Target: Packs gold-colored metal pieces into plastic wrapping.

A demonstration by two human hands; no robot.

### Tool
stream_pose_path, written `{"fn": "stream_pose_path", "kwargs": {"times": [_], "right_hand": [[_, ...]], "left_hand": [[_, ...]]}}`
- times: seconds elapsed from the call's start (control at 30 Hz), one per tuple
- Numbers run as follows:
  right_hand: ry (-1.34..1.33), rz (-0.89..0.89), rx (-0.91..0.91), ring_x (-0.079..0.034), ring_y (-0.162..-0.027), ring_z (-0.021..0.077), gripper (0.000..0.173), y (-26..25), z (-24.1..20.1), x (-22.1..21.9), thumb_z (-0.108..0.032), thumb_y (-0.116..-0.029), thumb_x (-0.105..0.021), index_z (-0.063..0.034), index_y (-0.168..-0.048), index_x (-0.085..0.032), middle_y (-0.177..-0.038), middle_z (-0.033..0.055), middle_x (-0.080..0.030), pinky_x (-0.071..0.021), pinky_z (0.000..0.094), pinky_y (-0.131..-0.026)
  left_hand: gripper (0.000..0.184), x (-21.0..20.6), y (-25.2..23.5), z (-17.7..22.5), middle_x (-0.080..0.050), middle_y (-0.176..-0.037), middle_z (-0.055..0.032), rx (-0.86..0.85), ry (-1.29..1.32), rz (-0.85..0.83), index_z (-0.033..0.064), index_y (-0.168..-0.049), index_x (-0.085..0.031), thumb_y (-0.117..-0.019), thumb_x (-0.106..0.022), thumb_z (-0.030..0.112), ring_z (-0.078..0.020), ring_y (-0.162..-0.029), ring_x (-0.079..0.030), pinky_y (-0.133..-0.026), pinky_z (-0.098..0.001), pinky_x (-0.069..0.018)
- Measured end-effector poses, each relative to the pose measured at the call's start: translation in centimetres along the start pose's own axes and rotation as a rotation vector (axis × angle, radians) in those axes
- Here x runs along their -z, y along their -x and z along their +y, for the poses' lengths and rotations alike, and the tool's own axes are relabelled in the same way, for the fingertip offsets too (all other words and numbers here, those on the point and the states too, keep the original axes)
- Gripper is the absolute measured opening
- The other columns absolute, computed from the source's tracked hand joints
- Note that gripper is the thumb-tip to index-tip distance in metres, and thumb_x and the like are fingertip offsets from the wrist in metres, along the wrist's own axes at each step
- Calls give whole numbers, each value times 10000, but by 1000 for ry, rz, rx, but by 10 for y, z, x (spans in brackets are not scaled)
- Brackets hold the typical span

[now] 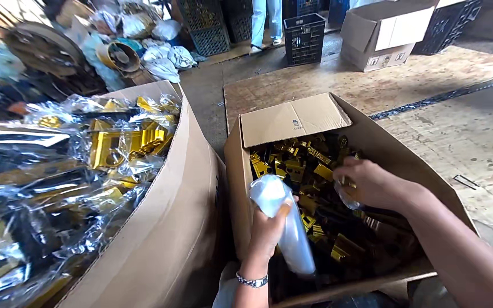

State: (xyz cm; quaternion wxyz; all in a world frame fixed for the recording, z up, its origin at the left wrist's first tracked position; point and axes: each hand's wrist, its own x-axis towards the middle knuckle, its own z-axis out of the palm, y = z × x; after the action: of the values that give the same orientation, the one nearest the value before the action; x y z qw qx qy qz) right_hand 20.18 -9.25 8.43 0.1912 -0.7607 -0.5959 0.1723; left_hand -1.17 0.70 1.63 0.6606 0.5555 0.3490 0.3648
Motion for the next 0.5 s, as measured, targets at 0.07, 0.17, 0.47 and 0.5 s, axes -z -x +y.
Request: {"fn": "stream_pose_path", "kwargs": {"times": [0.07, 0.17, 0.47, 0.5], "right_hand": [[-348, 442, 336, -683, -849, 155, 258, 1, -10, 5, -25, -872, -713, 9, -1127, -700, -1065, 117, -672, -608, 297, -729], [-648, 405, 395, -661, -1169, 196, 579, -7, -30, 1, -177, -913, -736, -72, -1428, -493, -1438, 108, -536, -631, 347, -881], [-642, 50, 131, -616, -719, -55, 201, -4, -10, -60, -130, -1026, -581, 29, -1041, -703, -875, 14, -685, -527, 117, -698], [-666, 45, 118, -595, -639, -63, 195, -3, -8, -61, -146, -1029, -583, 12, -990, -690, -787, -29, -657, -523, 115, -630]], "left_hand": [[523, -5, -2, -8, -705, -1040, -61, -112, -74, 38, -99, -1242, -533, -794, -793, -24, -49, -955, -695, -878, -230, -589], [663, -9, -6, -19, -692, -1062, -85, -252, -160, 42, -151, -1234, -518, -684, -866, -25, -13, -977, -670, -905, -190, -562], [682, -17, 2, -19, -705, -993, -7, -279, -142, -125, -91, -1162, -566, -632, -941, 117, -4, -914, -675, -861, -203, -573], [599, -17, 2, -16, -709, -974, 3, -247, -96, -144, -80, -1166, -560, -704, -899, 95, -15, -890, -686, -842, -219, -588]]}}
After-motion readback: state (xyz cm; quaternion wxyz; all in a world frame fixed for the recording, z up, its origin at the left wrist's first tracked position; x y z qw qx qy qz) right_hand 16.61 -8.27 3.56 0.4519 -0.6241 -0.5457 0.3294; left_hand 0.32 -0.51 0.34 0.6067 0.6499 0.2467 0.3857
